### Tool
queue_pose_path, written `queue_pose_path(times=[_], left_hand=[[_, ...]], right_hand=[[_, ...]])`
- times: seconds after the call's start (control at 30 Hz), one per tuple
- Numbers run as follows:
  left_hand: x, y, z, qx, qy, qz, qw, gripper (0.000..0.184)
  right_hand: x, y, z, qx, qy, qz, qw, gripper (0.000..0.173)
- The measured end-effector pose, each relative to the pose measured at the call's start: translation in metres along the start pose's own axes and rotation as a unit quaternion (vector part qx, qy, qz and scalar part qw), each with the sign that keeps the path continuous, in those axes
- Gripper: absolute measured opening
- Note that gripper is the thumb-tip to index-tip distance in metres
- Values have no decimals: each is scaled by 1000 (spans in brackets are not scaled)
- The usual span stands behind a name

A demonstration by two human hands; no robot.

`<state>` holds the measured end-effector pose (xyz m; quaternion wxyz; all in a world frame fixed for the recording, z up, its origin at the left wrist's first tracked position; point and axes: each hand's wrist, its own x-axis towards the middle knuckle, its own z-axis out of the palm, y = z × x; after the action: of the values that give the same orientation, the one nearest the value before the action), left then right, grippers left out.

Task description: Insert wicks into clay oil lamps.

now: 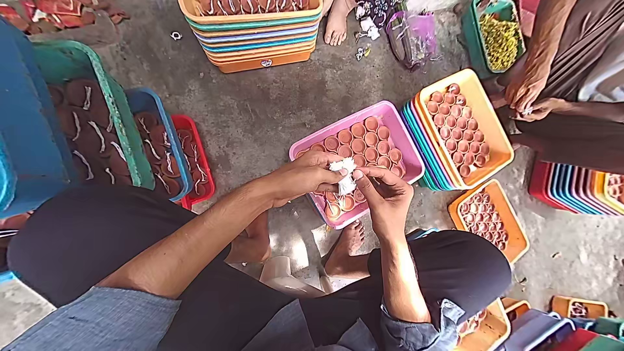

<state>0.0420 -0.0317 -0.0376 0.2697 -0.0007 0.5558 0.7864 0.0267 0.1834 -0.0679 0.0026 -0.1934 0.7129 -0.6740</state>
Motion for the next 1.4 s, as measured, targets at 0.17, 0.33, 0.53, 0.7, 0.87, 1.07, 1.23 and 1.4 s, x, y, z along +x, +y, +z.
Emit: queue_pose_path(times=[0.17,0.33,0.53,0.7,0.87,1.07,1.23,1.4], left_hand=[[1,1,2,-8,35,15,999,24],[2,-2,2,5,50,25,998,23],[1,-3,2,55,52,48,996,21],[1,-4,1,83,56,70,993,21],[2,-5,1,78,50,74,993,23],[0,-8,4,66,73,109,989,29],[2,-8,1,62,98,111,987,17],[3,-8,2,42,92,107,989,17]], right_hand=[[-1,-3,-1,9,3,-4,1000,15],[-2,-5,0,13,4,2,1000,17],[-2,-6,1,14,6,-2,1000,18],[-1,-6,2,18,13,3,1000,13],[-1,-4,-1,44,3,13,999,9],[0,-3,-1,83,-15,30,996,9],[0,-1,0,129,1,70,989,9],[1,0,2,159,12,93,983,10]])
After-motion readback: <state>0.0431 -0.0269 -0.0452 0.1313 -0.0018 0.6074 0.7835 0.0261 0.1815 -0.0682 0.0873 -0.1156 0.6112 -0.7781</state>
